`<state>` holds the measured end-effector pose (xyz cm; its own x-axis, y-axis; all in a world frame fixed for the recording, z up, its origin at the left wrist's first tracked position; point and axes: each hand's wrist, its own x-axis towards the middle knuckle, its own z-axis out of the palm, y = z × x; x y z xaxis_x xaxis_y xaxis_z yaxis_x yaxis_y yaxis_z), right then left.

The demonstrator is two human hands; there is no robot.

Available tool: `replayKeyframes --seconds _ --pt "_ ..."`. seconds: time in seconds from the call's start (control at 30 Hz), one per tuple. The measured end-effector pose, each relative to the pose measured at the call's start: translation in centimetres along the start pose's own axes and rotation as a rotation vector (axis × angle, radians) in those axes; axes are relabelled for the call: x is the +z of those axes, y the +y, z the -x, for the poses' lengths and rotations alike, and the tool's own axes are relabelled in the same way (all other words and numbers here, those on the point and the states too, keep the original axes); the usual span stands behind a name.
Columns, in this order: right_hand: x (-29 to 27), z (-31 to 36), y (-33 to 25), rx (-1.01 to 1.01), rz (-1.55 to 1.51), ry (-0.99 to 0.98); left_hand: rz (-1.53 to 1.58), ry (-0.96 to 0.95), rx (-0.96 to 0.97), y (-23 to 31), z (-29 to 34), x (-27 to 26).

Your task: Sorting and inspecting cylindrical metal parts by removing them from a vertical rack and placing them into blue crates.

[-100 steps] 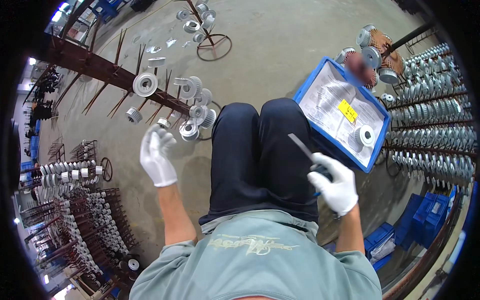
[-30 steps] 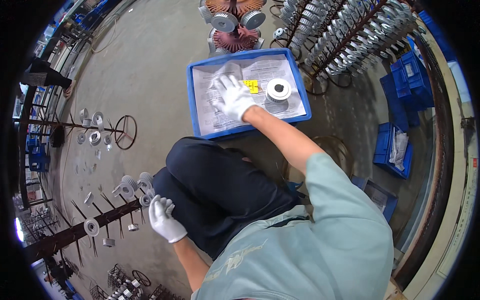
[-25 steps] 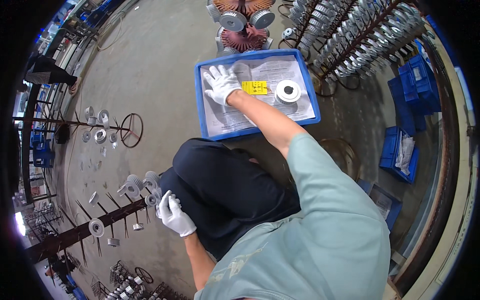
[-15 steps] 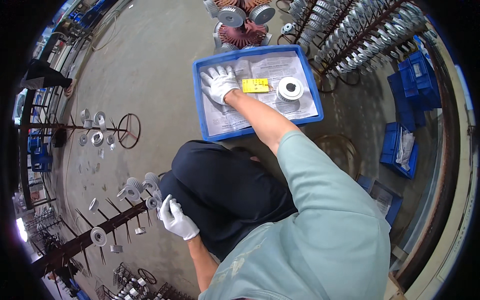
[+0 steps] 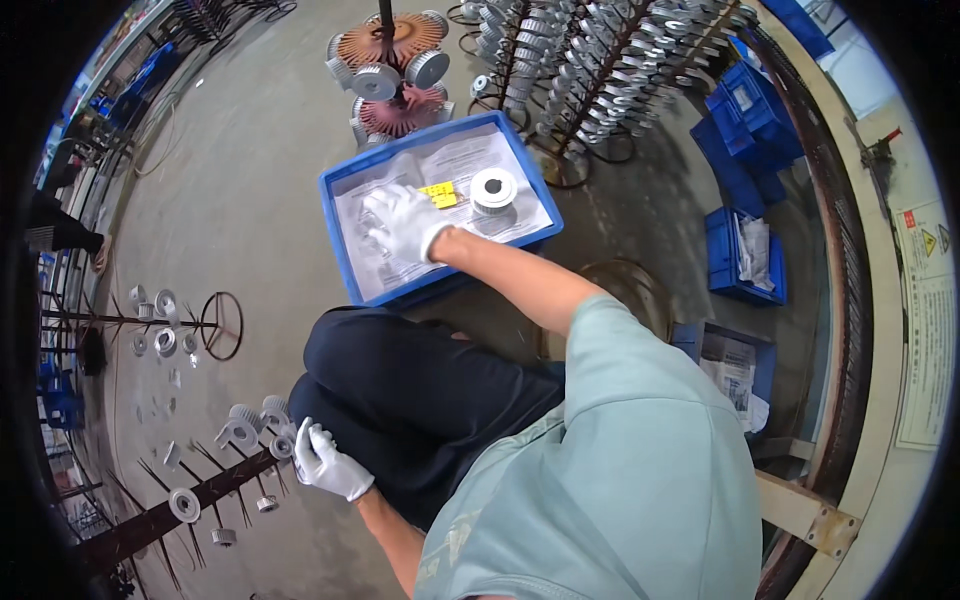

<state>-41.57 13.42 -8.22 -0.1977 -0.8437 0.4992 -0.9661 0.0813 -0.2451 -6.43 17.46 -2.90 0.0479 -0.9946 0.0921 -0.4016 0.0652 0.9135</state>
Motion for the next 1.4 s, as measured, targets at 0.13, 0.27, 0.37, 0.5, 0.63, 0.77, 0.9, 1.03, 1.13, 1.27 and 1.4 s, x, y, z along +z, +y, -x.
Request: replayKeyframes --seconds 0.13,0.27,0.37,0.5,0.63,0.77,0.9,1.03,1.13,1.27,1.4 --pt "-5.2 6.4 -1.6 -0.051 -0.012 0.042 0.033 0.001 -0.021 0.0 0.2 -1.1" --pt "-6.6 11.6 -1.2 0.046 0.029 -0.011 0.077 -0.065 -0.022 0.3 0.3 -0.6" --pt "-6.5 13.8 -1.1 0.103 0.009 0.036 0.104 -0.055 -0.033 0.2 0.4 -0.7" --pt "-6.8 15.4 -2.6 0.112 0.012 0.091 0.117 -0.053 -0.038 0.4 0.6 -0.7" --pt "-6.0 17.1 -3.4 0.117 -0.024 0.051 0.154 -0.024 -0.066 1.0 0.7 -1.1" --pt "-3.7 21.8 -2.1 0.219 -0.098 -0.342 0.314 0.056 -0.197 1.4 0.9 -1.9" --pt "-1.5 25.9 -0.9 0.173 -0.101 -0.800 0.551 0.212 -0.386 -1.0 1.9 -5.2" --pt "6.0 37.7 5.3 0.457 -0.076 -1.254 0.496 0.268 -0.476 -2.6 3.7 -7.5" --pt "8.1 52.0 13.6 0.498 0.010 -1.201 0.518 0.355 -0.482 -3.6 3.2 -8.8" --pt "9.7 52.6 15.3 0.423 0.092 -1.385 0.550 0.521 -0.473 -3.8 5.2 -12.5" --pt "8.1 52.8 16.7 0.569 0.167 -1.500 0.385 0.610 -0.220 0.3 2.1 -14.2"
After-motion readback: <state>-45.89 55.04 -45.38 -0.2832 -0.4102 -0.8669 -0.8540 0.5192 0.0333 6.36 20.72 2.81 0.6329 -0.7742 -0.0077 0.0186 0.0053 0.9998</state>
